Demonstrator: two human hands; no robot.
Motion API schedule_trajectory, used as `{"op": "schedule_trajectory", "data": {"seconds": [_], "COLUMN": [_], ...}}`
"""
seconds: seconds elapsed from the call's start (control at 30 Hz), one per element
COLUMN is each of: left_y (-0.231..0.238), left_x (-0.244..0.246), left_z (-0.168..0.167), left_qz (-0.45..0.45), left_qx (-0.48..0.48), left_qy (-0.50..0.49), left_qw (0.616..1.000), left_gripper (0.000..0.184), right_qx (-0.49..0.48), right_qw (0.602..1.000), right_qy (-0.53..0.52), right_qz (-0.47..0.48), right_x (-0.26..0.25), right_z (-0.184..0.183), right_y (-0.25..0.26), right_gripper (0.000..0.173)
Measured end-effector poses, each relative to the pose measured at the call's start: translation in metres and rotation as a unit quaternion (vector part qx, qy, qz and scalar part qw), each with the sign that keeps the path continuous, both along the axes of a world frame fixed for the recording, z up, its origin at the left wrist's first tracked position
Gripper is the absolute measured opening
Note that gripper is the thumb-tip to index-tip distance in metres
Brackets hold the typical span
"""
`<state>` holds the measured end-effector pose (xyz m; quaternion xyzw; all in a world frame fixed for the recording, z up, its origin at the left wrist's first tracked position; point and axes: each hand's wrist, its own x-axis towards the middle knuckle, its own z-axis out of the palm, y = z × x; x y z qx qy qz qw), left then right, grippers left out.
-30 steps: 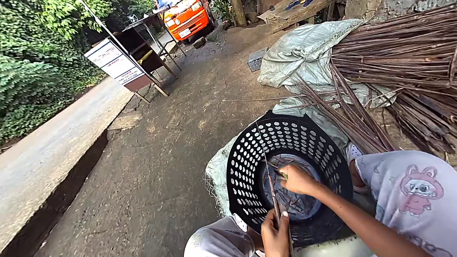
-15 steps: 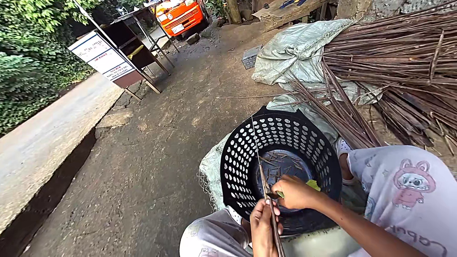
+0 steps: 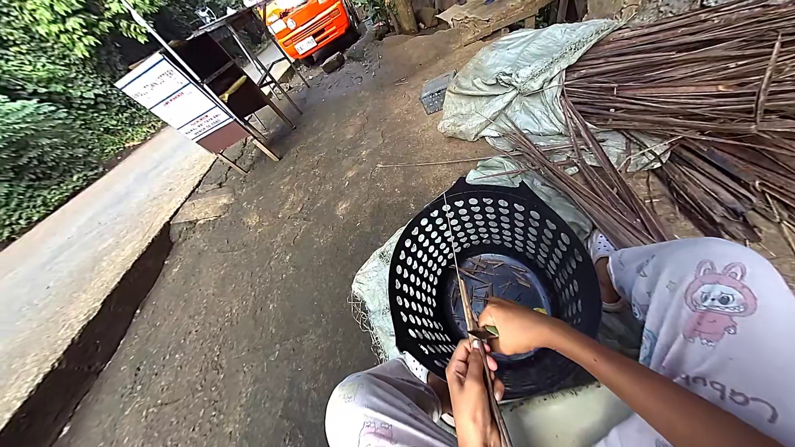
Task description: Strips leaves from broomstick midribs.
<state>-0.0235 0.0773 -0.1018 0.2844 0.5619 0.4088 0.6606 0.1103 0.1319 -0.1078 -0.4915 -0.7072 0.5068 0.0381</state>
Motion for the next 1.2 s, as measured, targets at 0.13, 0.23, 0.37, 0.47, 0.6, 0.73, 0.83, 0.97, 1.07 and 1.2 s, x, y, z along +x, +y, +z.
{"op": "schedule_trajectory", "data": {"seconds": [0.13, 0.23, 0.37, 0.47, 0.6, 0.73, 0.83, 0.97, 1.07, 1.2], "left_y": [-0.002, -0.003, -0.004, -0.004, -0.004, -0.003, -0.003, -0.003, -0.003, -0.004], "left_x": [-0.004, -0.001, 0.003, 0.001, 0.0, -0.006, -0.003, -0.01, -0.004, -0.002], "left_z": [0.001, 0.001, -0.002, -0.002, -0.004, -0.003, -0.003, -0.003, 0.0, -0.002], "left_qz": [-0.012, -0.006, -0.011, -0.007, 0.002, -0.003, -0.013, 0.001, -0.008, -0.025], "left_qx": [-0.011, -0.01, -0.009, -0.001, -0.001, 0.0, -0.014, -0.01, -0.002, 0.019], "left_qy": [-0.004, -0.01, -0.003, -0.012, -0.039, -0.068, -0.054, -0.047, -0.034, -0.008], "left_qw": [1.0, 1.0, 1.0, 1.0, 0.999, 0.998, 0.998, 0.999, 0.999, 0.999], "left_gripper": [0.032, 0.032, 0.031, 0.033, 0.034, 0.037, 0.036, 0.035, 0.034, 0.033], "right_qx": [0.008, -0.001, -0.014, -0.019, -0.025, -0.019, -0.008, -0.008, -0.01, -0.016], "right_qw": [1.0, 0.999, 0.998, 0.999, 0.999, 0.997, 0.994, 0.995, 0.999, 1.0], "right_qy": [-0.017, -0.041, -0.055, -0.019, -0.026, -0.011, 0.005, 0.011, 0.018, -0.008], "right_qz": [-0.008, -0.019, -0.032, -0.022, -0.014, -0.074, -0.105, -0.104, -0.028, 0.02], "right_x": [0.0, -0.002, -0.003, 0.001, 0.003, 0.007, 0.013, 0.021, 0.015, 0.008], "right_z": [0.005, 0.011, 0.011, 0.006, 0.008, -0.001, -0.003, 0.0, 0.005, 0.009], "right_y": [-0.006, -0.01, -0.011, -0.009, -0.007, -0.005, -0.005, -0.009, -0.013, -0.008], "right_gripper": [0.019, 0.021, 0.02, 0.016, 0.017, 0.017, 0.016, 0.013, 0.014, 0.015]}}
